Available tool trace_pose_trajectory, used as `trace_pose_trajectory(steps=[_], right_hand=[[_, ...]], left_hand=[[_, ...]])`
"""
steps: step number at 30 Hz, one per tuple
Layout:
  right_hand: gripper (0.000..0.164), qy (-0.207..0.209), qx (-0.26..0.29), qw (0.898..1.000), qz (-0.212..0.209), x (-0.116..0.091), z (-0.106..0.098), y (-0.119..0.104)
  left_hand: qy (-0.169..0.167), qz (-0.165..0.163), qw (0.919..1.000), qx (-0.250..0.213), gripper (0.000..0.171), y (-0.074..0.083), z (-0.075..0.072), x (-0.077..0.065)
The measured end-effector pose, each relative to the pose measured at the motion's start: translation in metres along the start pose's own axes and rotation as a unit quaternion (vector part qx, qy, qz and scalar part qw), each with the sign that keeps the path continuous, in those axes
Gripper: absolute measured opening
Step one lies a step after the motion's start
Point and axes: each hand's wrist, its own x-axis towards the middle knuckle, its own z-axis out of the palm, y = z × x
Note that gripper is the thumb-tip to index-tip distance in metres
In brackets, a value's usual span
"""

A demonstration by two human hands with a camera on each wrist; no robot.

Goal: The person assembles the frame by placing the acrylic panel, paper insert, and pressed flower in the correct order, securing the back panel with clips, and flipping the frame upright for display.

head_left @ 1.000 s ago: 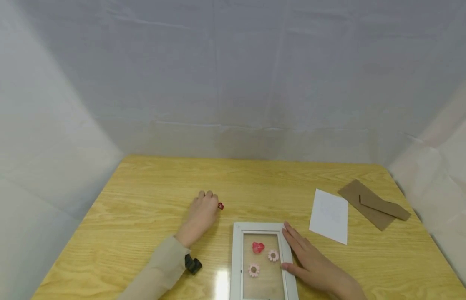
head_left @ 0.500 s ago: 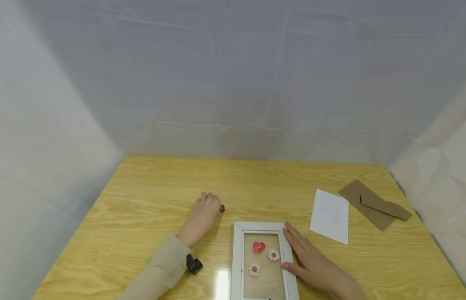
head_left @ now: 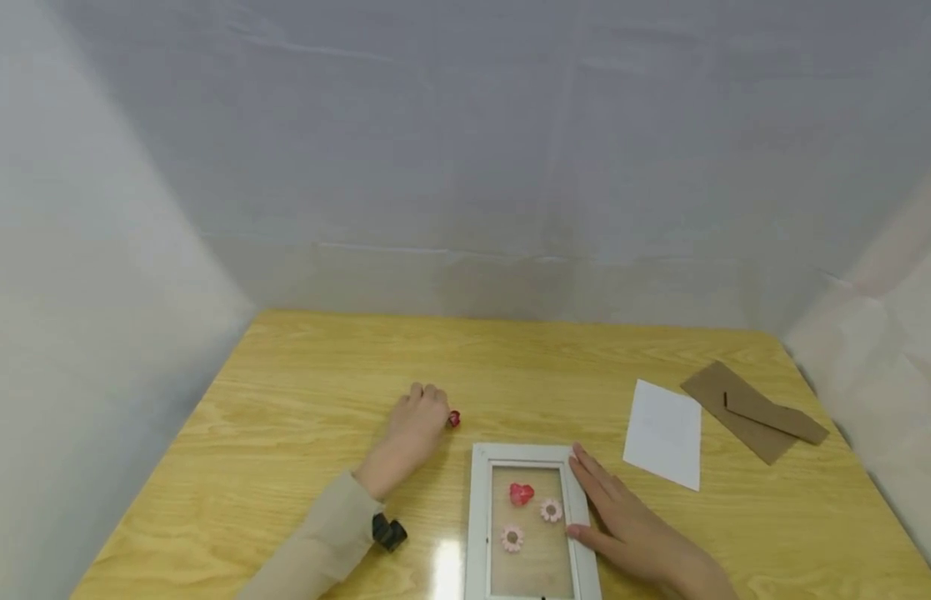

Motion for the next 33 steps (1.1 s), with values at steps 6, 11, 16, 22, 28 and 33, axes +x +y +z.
trace_pose_trajectory(steps=[6, 11, 16, 22, 28, 33], right_hand=[[0.076, -0.001, 0.008, 1.000, 0.002, 0.000, 0.000, 0.000], [0.076, -0.004, 0.011, 1.000, 0.005, 0.000, -0.001, -0.002], [0.075, -0.008, 0.016, 1.000, 0.008, 0.000, -0.004, -0.004], [0.076, -0.004, 0.013, 1.000, 0.011, -0.001, -0.004, -0.004], [0.076, 0.001, 0.007, 1.000, 0.008, -0.001, -0.003, -0.003], [0.076, -0.002, 0.011, 1.000, 0.010, -0.001, -0.003, -0.003]], left_hand=[[-0.001, 0.034, 0.9993, -0.014, 0.023, 0.011, -0.010, -0.004], [-0.011, 0.053, 0.9979, -0.035, 0.029, 0.023, -0.020, -0.008], [-0.014, 0.085, 0.9957, -0.035, 0.028, 0.040, -0.027, -0.013], [-0.023, 0.131, 0.9904, -0.035, 0.025, 0.065, -0.028, -0.018], [-0.051, 0.151, 0.9867, -0.034, 0.032, 0.087, -0.026, -0.023], [-0.074, 0.175, 0.9818, -0.016, 0.034, 0.102, -0.022, -0.029]])
